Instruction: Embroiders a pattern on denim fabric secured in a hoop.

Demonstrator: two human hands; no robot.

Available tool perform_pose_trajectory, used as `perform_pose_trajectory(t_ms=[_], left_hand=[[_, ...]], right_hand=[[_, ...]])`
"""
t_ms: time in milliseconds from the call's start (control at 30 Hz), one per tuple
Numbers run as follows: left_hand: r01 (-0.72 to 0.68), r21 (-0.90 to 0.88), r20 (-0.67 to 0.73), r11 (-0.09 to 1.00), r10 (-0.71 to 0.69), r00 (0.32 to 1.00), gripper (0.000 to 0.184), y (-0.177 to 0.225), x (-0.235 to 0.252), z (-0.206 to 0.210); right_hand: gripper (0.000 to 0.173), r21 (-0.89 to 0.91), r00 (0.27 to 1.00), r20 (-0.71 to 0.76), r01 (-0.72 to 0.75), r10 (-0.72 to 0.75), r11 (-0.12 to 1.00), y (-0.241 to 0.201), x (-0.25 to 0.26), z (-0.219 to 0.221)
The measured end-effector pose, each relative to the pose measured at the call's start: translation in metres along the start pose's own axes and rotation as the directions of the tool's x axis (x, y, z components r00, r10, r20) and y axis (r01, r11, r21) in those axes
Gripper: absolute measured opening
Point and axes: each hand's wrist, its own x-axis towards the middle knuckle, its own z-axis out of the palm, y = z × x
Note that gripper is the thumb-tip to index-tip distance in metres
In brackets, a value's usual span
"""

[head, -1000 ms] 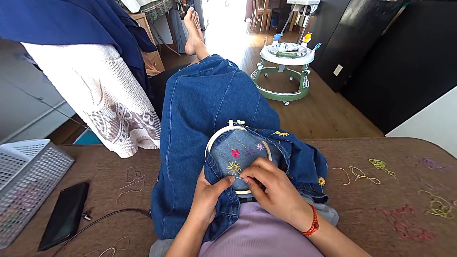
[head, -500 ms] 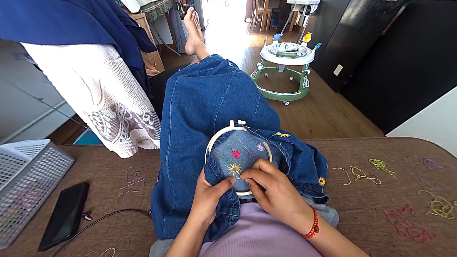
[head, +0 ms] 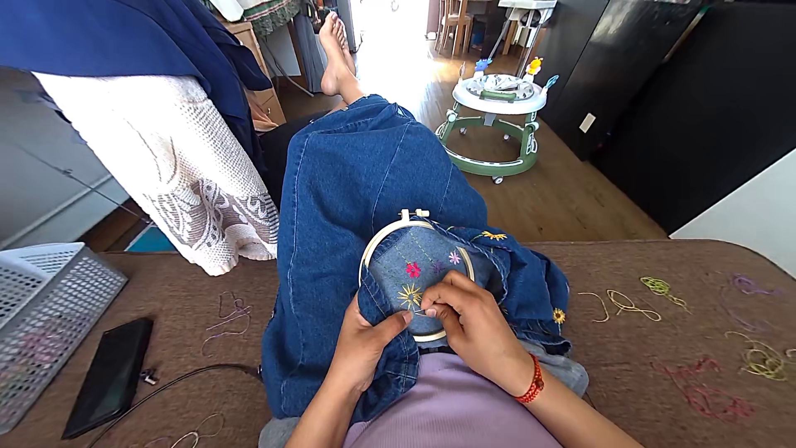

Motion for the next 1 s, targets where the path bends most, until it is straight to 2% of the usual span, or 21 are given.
perform_pose_trajectory(t_ms=[433, 667, 833, 1000], left_hand=[[0.008, -0.009, 0.013, 1.000, -0.008, 1.000, 0.049, 0.0017, -0.0007, 0.0001], [0.004, 0.002, -0.022, 1.000, -0.003, 1.000, 0.051, 0.0020, -0.0006, 0.0028], [0.005, -0.004, -0.004, 1.000, -0.005, 1.000, 0.053, 0.0017, -0.0013, 0.0026], [-0.021, -0.008, 0.018, 1.000, 0.021, 1.000, 0.052, 0.0007, -0.0019, 0.0026]], right_hand=[[0.009, 0.047, 1.000, 0.001, -0.003, 0.002, 0.999, -0.0040, 0.0017, -0.0024], [0.014, -0.084, 0.992, -0.026, 0.120, -0.123, 0.989, -0.0030, -0.0013, -0.0092], [0.015, -0.146, 0.991, -0.053, 0.115, -0.124, 0.983, -0.0002, -0.0052, -0.0069], [0.009, 0.024, 1.000, 0.022, 0.018, -0.018, 1.000, -0.0077, 0.0005, -0.0076]])
